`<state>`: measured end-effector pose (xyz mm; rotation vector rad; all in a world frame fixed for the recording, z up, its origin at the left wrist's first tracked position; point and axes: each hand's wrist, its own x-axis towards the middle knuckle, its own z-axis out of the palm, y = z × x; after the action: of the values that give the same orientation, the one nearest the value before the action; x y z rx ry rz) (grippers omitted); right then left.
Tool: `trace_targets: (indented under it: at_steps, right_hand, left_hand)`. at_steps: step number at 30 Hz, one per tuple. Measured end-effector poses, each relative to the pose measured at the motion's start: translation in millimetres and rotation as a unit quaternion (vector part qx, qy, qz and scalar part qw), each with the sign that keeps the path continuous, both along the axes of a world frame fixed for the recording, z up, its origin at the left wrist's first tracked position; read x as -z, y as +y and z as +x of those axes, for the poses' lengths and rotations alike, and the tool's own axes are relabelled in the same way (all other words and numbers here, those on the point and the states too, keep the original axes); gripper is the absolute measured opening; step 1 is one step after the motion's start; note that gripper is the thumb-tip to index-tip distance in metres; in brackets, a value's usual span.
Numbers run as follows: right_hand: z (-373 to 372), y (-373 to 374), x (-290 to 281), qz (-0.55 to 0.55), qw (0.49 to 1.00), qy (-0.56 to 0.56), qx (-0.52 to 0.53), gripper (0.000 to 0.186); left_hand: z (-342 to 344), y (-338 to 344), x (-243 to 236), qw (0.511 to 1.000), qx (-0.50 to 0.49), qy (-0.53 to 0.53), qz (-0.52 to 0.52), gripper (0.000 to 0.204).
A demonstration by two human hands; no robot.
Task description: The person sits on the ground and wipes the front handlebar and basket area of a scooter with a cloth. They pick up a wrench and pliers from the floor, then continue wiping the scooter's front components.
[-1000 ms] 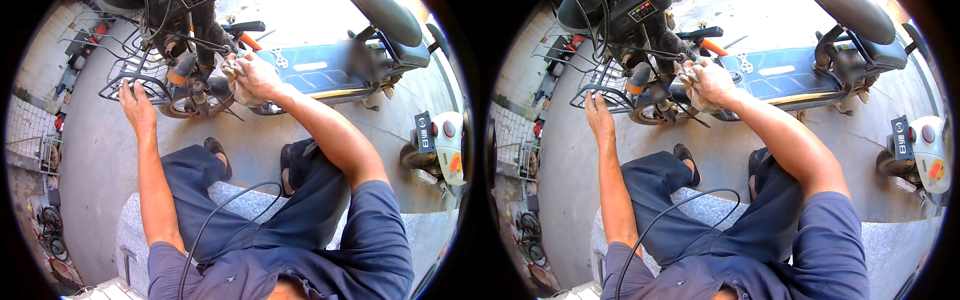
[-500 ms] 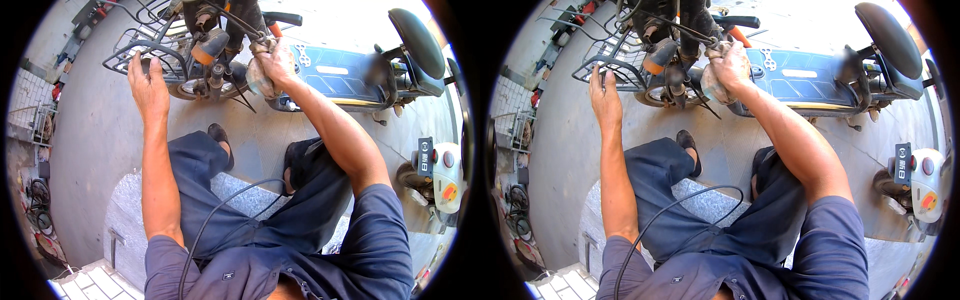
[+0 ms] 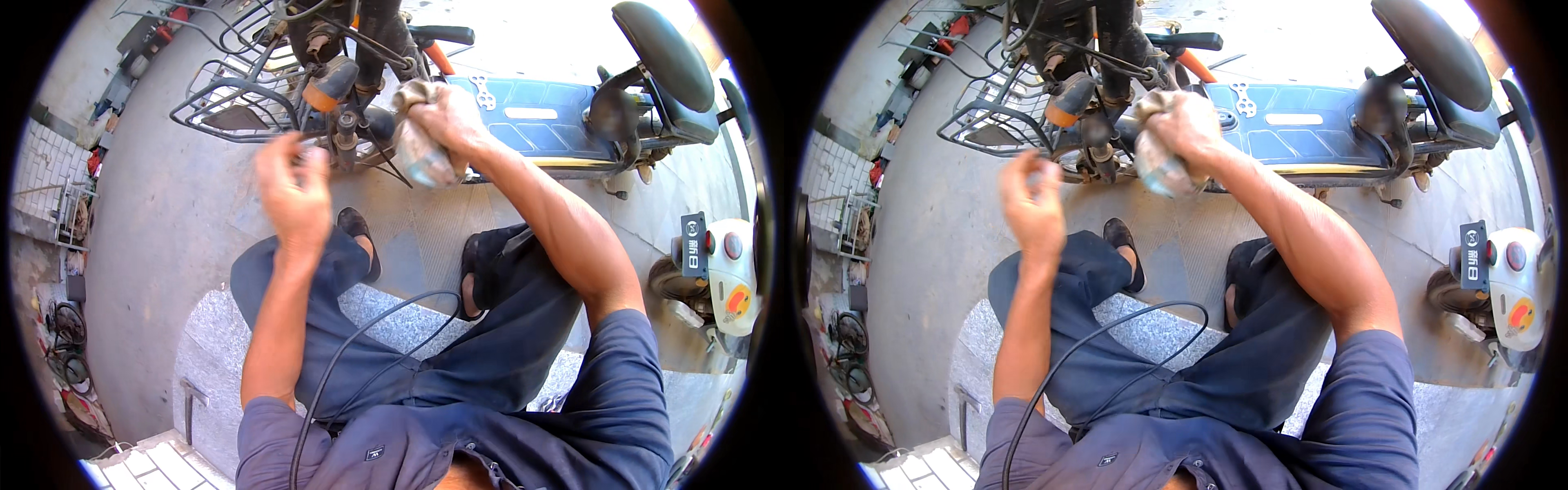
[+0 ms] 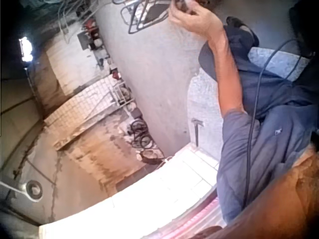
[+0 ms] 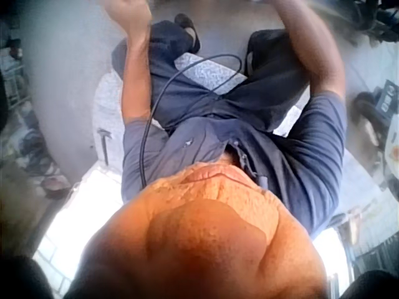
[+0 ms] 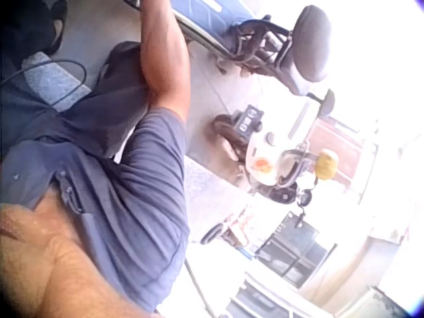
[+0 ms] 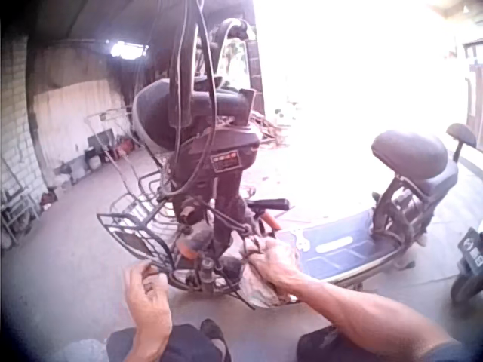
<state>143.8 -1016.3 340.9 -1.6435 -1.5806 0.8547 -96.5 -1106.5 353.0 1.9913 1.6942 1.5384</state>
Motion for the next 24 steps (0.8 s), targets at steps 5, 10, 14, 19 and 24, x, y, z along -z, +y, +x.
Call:
trace_targets:
  at_steps: [5, 10, 14, 19, 24]
  right_hand:
    - [-34, -35, -1, -0.037, 0.996, 0.033, -0.08, 0.035]
    - [-22, -48, -20, -0.234, 0.942, 0.223, -0.092, 0.053]
    - [-3, -35, -4, -0.13, 0.978, 0.006, -0.163, 0.055]
    - [14, -33, 2, 0.017, 0.986, -0.04, -0.158, 0.049]
    - [30, -40, -27, -0.053, 0.992, 0.033, -0.114, 0.038]
  left_hand:
    - [68, -11, 45, 0.975, 0.198, 0.022, -0.1, 0.092]
    - [73, 6, 62, 0.978, 0.181, 0.014, -0.099, 0.089]
    - [88, 32, 68, 0.985, 0.073, -0.049, -0.146, 0.072]
    - [103, 65, 55, 0.994, 0.098, 0.036, 0.043, 0.074]
    - [108, 96, 40, 0.991, 0.037, 0.123, 0.035, 0.069]
